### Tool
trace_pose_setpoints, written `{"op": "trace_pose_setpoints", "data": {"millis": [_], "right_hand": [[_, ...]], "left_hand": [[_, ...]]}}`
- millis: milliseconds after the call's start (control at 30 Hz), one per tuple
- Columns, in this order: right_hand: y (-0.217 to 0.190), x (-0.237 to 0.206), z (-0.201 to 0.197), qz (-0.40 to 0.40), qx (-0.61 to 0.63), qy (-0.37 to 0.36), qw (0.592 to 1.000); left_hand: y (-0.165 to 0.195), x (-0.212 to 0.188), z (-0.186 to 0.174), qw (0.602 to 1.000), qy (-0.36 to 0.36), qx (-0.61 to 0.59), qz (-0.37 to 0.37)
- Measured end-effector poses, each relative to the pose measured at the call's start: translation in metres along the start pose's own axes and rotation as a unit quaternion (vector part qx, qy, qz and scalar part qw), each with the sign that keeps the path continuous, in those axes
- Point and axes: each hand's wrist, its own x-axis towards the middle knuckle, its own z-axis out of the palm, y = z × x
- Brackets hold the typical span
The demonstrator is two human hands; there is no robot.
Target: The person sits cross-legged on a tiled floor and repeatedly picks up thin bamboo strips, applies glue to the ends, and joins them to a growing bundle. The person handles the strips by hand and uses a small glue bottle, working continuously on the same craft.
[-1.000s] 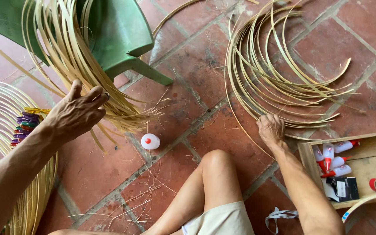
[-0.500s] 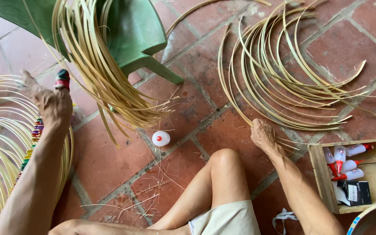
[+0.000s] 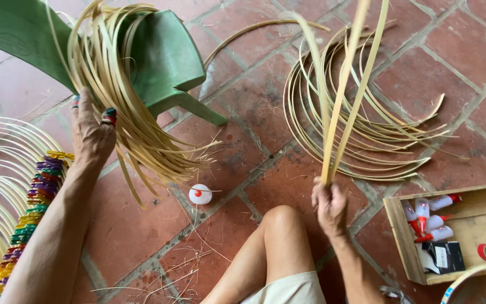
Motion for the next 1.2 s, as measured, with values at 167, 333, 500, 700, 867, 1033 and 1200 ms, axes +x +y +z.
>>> {"op": "trace_pose_setpoints", "data": {"millis": [167, 333, 500, 700, 867, 1033, 1200], "right_hand": [[0.023, -0.02, 0.019, 0.037, -0.042, 0.058, 0.997], [-0.041, -0.003, 0.003, -0.098, -0.039, -0.004, 0.994], [-0.129, -0.007, 0.033, -0.299, -0.139, -0.161, 0.93], [-0.16, -0.051, 0.105, -0.358, -0.254, -0.466, 0.769], [-0.149, -0.104, 0.08, -0.177, -0.338, -0.686, 0.62], [-0.192, -0.097, 0.038, -0.187, -0.446, -0.71, 0.512], [-0.248, -0.053, -0.016, -0.387, -0.374, -0.445, 0.715]], "left_hand": [[-0.009, 0.001, -0.003, 0.999, -0.016, 0.001, 0.042], [0.01, 0.003, -0.007, 0.997, 0.077, -0.03, 0.0], [0.06, -0.115, -0.04, 0.98, 0.175, -0.005, 0.093], [0.164, -0.356, -0.078, 0.959, -0.101, -0.135, 0.228], [0.203, -0.398, -0.078, 0.967, -0.089, -0.164, 0.176], [0.22, -0.367, -0.053, 0.768, -0.539, -0.321, -0.127], [0.219, -0.331, -0.053, 0.673, -0.57, -0.459, -0.109]]}}
